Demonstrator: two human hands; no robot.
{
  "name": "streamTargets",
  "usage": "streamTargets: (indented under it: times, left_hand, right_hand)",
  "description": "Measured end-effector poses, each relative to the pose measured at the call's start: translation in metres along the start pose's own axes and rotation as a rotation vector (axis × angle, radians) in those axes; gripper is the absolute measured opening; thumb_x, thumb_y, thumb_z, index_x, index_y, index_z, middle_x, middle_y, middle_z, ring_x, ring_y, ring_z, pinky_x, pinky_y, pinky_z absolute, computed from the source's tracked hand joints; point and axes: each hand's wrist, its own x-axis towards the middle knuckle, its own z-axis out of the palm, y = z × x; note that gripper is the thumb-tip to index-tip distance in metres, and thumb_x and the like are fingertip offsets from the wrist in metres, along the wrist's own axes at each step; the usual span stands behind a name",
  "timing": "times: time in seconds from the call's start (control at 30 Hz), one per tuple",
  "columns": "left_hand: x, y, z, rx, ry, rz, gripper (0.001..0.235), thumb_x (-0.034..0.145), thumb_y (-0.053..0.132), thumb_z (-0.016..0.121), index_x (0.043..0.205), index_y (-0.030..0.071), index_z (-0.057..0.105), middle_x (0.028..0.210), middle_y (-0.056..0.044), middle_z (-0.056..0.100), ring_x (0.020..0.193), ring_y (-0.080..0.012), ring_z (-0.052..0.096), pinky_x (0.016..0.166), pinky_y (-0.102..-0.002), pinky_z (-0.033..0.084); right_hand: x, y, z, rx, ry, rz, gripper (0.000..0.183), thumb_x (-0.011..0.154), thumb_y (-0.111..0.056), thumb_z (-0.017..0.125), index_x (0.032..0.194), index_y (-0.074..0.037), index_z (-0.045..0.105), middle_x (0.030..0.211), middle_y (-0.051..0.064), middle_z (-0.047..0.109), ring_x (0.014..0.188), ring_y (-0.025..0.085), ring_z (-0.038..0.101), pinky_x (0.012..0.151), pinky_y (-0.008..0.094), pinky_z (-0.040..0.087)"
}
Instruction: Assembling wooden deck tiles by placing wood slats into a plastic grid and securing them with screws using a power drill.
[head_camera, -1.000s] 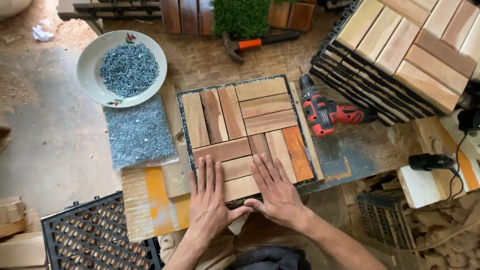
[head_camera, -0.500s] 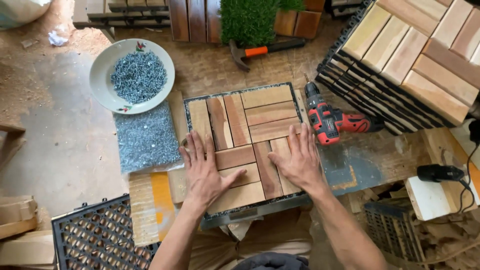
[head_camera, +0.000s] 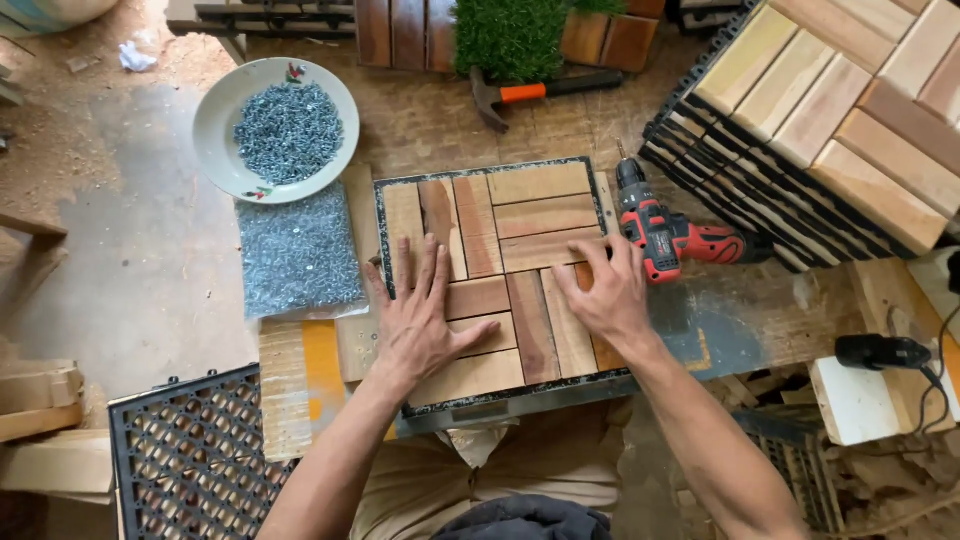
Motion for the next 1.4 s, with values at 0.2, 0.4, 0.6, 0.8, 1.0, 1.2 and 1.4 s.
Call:
streamTargets:
  times: [0.2, 0.4, 0.6, 0.8, 1.0, 1.2, 1.4]
  left_hand:
    - [0.001, 0.001, 0.000, -0.017, 0.033, 0.044, 0.127, 0.071, 0.093, 0.055, 0.160, 0.007, 0.032, 0.172, -0.010, 0.018, 0.158, -0.0414, 0.008, 0.122, -0.070, 0.003]
    - [0.015, -0.003, 0.007, 0.096, 0.065, 0.056, 0.121, 0.077, 0.092, 0.050, 0.162, 0.008, 0.029, 0.173, -0.009, 0.017, 0.159, -0.0349, 0.010, 0.117, -0.076, 0.001]
    - [0.063, -0.009, 0.004, 0.001, 0.054, -0.051, 0.125, 0.076, 0.095, 0.042, 0.161, 0.005, 0.029, 0.170, -0.018, 0.022, 0.159, -0.0378, 0.012, 0.121, -0.072, 0.004]
    - [0.077, 0.004, -0.010, 0.075, -0.059, 0.005, 0.123, 0.072, 0.096, 0.037, 0.163, 0.014, 0.025, 0.172, -0.006, 0.016, 0.159, -0.0374, 0.003, 0.124, -0.069, -0.002]
    - [0.082, 0.001, 0.023, 0.001, 0.130, 0.076, 0.117, 0.077, 0.091, 0.045, 0.160, 0.009, 0.036, 0.169, -0.013, 0.028, 0.159, -0.0368, 0.011, 0.129, -0.060, -0.002]
    - [0.001, 0.009, 0.067, -0.074, 0.447, 0.198, 0.098, 0.074, 0.073, 0.066, 0.147, 0.009, 0.055, 0.155, -0.017, 0.051, 0.152, -0.0377, 0.036, 0.127, -0.061, 0.023]
    - [-0.189, -0.009, 0.016, -0.356, 0.403, 0.231, 0.061, 0.104, 0.043, 0.059, 0.151, 0.004, 0.050, 0.161, -0.018, 0.045, 0.154, -0.0310, 0.039, 0.128, -0.052, 0.025]
  right_hand:
    - [0.012, -0.013, 0.002, 0.067, 0.121, -0.057, 0.025, 0.082, -0.037, 0.073, 0.105, -0.027, 0.068, 0.097, 0.001, 0.047, 0.095, 0.030, 0.058, 0.088, 0.047, 0.051]
    - [0.028, -0.027, -0.022, -0.006, -0.195, 0.144, 0.070, 0.083, -0.063, 0.069, 0.133, -0.016, 0.059, 0.117, 0.019, 0.054, 0.110, 0.048, 0.058, 0.093, 0.063, 0.051]
    - [0.097, -0.039, -0.003, 0.129, -0.353, 0.237, 0.088, 0.098, -0.068, 0.050, 0.157, -0.004, 0.037, 0.159, 0.037, 0.029, 0.152, 0.051, 0.021, 0.121, 0.065, 0.021]
    - [0.088, -0.078, -0.020, 0.157, -0.381, 0.218, 0.100, 0.093, -0.078, 0.049, 0.163, -0.008, 0.030, 0.161, 0.044, 0.013, 0.153, 0.055, 0.009, 0.123, 0.064, 0.005]
    - [0.079, -0.074, 0.009, -0.050, -0.397, 0.095, 0.094, 0.101, -0.076, 0.032, 0.165, -0.009, 0.019, 0.166, 0.034, 0.008, 0.155, 0.050, 0.002, 0.123, 0.066, -0.002]
    - [0.022, -0.045, 0.046, -0.270, 0.039, -0.456, 0.065, 0.106, -0.049, 0.056, 0.149, 0.000, 0.057, 0.157, 0.028, 0.047, 0.144, 0.049, 0.041, 0.111, 0.063, 0.037]
    - [-0.033, -0.140, -0.010, -0.037, -0.569, -0.194, 0.087, 0.094, -0.068, 0.023, 0.165, -0.021, 0.005, 0.172, 0.011, -0.015, 0.157, 0.031, -0.021, 0.124, 0.054, -0.013]
